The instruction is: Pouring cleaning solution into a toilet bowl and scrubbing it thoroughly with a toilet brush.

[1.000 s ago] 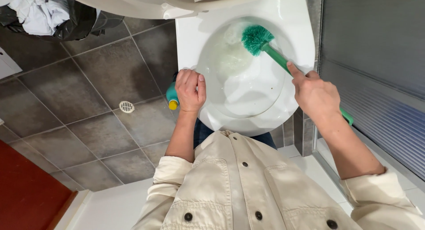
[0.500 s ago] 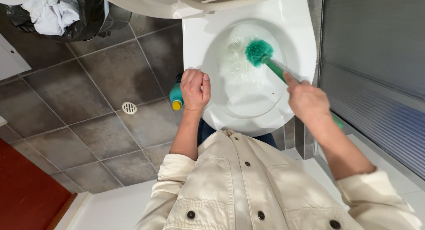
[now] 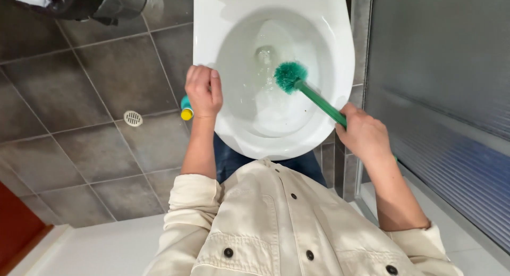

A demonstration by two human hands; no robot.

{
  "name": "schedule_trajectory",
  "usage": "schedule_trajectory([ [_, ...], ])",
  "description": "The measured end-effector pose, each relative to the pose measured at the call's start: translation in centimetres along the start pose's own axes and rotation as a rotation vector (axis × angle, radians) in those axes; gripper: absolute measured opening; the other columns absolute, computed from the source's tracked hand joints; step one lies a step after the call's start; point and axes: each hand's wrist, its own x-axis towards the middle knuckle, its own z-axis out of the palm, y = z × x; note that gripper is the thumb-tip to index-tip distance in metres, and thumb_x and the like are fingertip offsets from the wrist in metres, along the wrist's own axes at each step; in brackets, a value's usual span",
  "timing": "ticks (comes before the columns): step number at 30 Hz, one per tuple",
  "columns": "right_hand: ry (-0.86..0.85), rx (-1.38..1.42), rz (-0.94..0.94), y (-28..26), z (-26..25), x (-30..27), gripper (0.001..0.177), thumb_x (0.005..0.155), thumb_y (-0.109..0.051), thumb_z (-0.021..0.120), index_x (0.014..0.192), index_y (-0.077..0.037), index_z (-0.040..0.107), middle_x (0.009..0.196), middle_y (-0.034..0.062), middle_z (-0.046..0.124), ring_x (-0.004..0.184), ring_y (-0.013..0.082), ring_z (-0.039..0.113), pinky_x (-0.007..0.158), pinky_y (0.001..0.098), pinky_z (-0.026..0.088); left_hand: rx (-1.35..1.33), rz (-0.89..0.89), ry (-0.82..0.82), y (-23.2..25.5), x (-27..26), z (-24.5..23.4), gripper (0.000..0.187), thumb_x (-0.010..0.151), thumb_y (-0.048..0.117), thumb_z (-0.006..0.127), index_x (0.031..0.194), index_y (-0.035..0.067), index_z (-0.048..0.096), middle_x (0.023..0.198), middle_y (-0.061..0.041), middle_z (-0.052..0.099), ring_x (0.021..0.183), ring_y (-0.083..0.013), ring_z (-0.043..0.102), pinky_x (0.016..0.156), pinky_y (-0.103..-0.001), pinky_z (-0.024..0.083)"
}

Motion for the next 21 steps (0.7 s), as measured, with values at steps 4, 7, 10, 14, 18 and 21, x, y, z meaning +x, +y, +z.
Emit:
schedule_trajectory([
  [4,0.137,-0.2,-0.024,-0.7,-0.2,-2.5,0.03,0.083,-0.036,0.054,0.104,-0.014,0.058,0.08,0.0123,0.063,0.072,0.0338,0.065,0.064,0.0426,0.052,-0.021,-0.114,0.09,0.6,-2.7,-0.5,0.03,0.091,0.013,0.039,0.061,0.008,0.039,0.055,-0.005,0.033,0.054,-0.0255,0.041,0.055,-0.032,0.039],
  [7,0.145,-0.195,-0.013,-1.0,1.0,-2.9,0.032,0.084,-0.035,0.053,0.106,-0.012,0.056,0.08,0.0131,0.064,0.071,0.0342,0.066,0.062,0.0425,0.051,-0.054,-0.155,0.097,2.1,-5.0,-1.3,0.031,0.092,0.012,0.04,0.061,0.008,0.038,0.056,-0.007,0.034,0.055,-0.0285,0.042,0.056,-0.033,0.038],
  [10,0.126,-0.144,-0.055,-1.9,1.7,-3.3,0.036,0.083,-0.026,0.05,0.115,-0.011,0.046,0.087,0.02,0.063,0.074,0.0404,0.064,0.065,0.0476,0.051,-0.08,-0.164,0.104,3.0,-7.3,-1.6,0.032,0.091,0.012,0.041,0.06,0.008,0.037,0.055,-0.006,0.033,0.054,-0.0281,0.041,0.056,-0.033,0.037],
  [14,0.081,-0.256,-0.129,-2.8,2.4,-5.3,0.032,0.085,-0.021,0.048,0.115,-0.012,0.049,0.083,0.018,0.063,0.072,0.0377,0.066,0.063,0.044,0.054,-0.095,-0.164,0.085,4.8,-10.9,-1.7,0.034,0.09,0.016,0.042,0.057,0.011,0.036,0.053,-0.002,0.031,0.053,-0.0253,0.039,0.055,-0.032,0.035],
  [18,-0.022,-0.372,-0.105,-4.5,2.8,-7.8,0.032,0.088,-0.025,0.044,0.118,-0.018,0.053,0.08,0.0147,0.066,0.073,0.0316,0.068,0.064,0.0396,0.055,-0.079,-0.116,0.075,4.5,-13.6,-1.1,0.036,0.089,0.02,0.043,0.055,0.014,0.033,0.053,0.0,0.028,0.052,-0.0219,0.037,0.056,-0.03,0.035],
  [21,0.0,-0.379,-0.195,-5.6,5.5,-7.8,0.037,0.088,-0.023,0.041,0.123,-0.019,0.047,0.078,0.0132,0.064,0.069,0.0308,0.067,0.064,0.0404,0.054,-0.067,-0.064,0.09,3.8,-15.3,-0.5,0.034,0.088,0.021,0.043,0.056,0.015,0.033,0.054,0.001,0.029,0.054,-0.0214,0.038,0.056,-0.031,0.033],
])
